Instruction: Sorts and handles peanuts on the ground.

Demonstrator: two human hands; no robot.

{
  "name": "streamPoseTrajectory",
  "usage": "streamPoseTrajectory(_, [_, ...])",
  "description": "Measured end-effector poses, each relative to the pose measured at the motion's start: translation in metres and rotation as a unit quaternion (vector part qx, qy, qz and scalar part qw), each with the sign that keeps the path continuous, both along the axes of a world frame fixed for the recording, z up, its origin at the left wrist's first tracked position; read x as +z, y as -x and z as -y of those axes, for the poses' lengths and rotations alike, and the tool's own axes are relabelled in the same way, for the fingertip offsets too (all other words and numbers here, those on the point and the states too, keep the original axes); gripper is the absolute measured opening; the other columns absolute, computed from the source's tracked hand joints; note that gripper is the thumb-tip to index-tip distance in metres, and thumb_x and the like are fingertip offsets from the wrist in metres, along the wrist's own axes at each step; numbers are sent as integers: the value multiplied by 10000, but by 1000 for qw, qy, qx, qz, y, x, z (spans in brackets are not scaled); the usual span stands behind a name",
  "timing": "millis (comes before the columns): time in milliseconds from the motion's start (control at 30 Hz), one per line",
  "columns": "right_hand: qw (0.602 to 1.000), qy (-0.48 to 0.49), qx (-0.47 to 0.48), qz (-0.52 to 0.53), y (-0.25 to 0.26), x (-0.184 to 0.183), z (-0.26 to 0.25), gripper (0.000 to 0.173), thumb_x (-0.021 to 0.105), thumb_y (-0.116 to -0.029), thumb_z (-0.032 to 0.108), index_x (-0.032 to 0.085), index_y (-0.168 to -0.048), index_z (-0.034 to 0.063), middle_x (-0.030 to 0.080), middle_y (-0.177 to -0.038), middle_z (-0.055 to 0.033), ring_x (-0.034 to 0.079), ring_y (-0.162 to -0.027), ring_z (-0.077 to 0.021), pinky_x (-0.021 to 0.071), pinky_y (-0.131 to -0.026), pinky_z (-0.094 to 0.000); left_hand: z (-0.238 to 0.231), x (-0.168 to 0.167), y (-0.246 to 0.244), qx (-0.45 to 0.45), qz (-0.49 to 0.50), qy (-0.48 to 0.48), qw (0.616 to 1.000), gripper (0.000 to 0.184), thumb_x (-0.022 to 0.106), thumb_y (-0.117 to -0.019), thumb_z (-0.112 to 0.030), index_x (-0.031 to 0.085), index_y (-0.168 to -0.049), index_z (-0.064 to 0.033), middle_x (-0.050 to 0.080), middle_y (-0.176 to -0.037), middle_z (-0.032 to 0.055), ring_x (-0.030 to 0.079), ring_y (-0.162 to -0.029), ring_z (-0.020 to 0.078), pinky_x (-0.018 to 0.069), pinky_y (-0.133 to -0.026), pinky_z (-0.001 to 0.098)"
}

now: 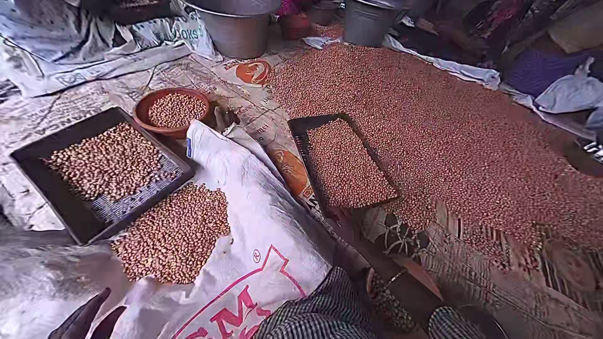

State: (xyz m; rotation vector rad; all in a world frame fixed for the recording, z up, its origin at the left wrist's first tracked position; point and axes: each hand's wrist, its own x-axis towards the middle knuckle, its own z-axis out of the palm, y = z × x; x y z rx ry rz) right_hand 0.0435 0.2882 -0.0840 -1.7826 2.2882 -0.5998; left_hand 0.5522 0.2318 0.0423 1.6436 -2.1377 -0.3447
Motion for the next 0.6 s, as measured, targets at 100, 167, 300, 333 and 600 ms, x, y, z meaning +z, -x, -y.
streamPoseTrajectory(100, [996,65,51,-16,8,-17,3,343,620,-981,268,764,-966,-43,739,-1009,-235,700,-979,-448,497,-891,-616,64,-7,111,-167,-127,59,976,377,553,-1004,-142,646,-1217,155,681,-1186,330,691,-1064,447,512,-979,507])
streamPoseTrajectory(167, [997,71,43,-3,13,-16,-8,329,605,-974,210,751,-858,-61,731,-917,-230,702,-915,-448,495,-851,-626,91,-13,187,-235,-174,22,956,369,565,-984,-145,671,-1194,139,697,-1202,287,693,-1115,413,510,-1019,484])
streamPoseTrajectory(300, [997,39,-16,61,43,-4,-54,330,565,-968,117,721,-795,-116,705,-823,-258,687,-860,-456,474,-878,-603,142,-24,286,-258,-206,-70,941,357,541,-1035,-121,635,-1257,142,642,-1290,317,628,-1227,437,452,-1088,499])
streamPoseTrajectory(333, [991,68,-60,97,53,1,-64,319,545,-967,86,704,-845,-162,697,-860,-299,685,-874,-467,488,-874,-586,156,-29,301,-238,-203,-94,945,383,532,-1049,-129,595,-1307,146,609,-1330,334,596,-1264,453,425,-1110,512])
streamPoseTrajectory(600, [803,126,-433,389,125,3,-45,602,575,-1008,34,299,-1517,-131,373,-1532,-335,447,-1372,-333,359,-1146,-417,241,-72,359,-138,-93,-279,946,420,518,-1078,-174,516,-1407,88,574,-1376,314,541,-1324,425,373,-1152,518])
